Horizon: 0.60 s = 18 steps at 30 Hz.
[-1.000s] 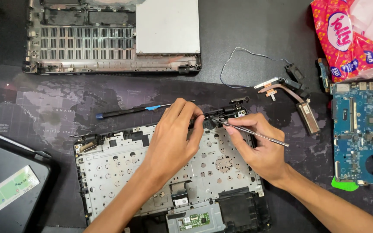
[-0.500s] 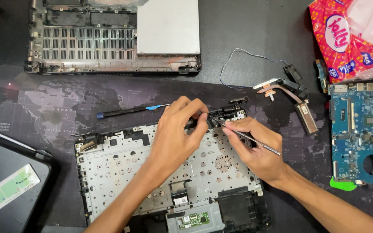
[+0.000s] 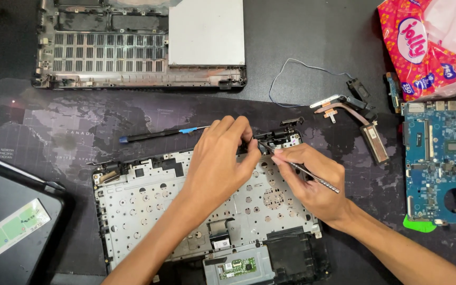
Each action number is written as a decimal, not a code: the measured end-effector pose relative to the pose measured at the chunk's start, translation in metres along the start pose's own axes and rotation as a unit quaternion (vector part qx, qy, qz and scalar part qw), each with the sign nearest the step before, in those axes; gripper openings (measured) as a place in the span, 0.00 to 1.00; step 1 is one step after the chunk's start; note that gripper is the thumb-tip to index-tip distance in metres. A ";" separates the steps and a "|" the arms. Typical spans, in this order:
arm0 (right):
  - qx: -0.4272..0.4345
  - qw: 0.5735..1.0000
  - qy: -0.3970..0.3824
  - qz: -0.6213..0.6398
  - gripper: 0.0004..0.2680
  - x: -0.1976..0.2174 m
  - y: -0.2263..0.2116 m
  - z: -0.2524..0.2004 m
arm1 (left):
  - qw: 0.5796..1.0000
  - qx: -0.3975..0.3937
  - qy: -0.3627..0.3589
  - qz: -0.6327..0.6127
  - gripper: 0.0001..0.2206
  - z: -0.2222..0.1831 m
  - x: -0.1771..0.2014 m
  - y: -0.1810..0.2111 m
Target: Disassembling and working on internal components of a laptop at a repair bench.
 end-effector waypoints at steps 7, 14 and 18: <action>-0.003 1.000 0.004 0.005 0.06 0.001 0.001 -0.002 | 0.999 0.035 -0.014 -0.013 0.07 0.006 -0.003 -0.004; -0.004 1.000 0.007 0.000 0.06 0.001 0.001 -0.002 | 0.999 -0.026 -0.023 0.009 0.03 0.002 -0.006 -0.003; 0.000 1.000 0.008 0.000 0.06 0.001 0.001 -0.002 | 0.997 -0.053 -0.030 0.056 0.02 0.001 -0.010 0.005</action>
Point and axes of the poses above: each hand's wrist, its own z-axis towards the middle knuckle, its own x-axis out of the back of the hand, y = z × x, the point moved 8 cm from there along z, towards the middle knuckle, and after that the axes turned 3 degrees about -z, right-handed, at the moved point
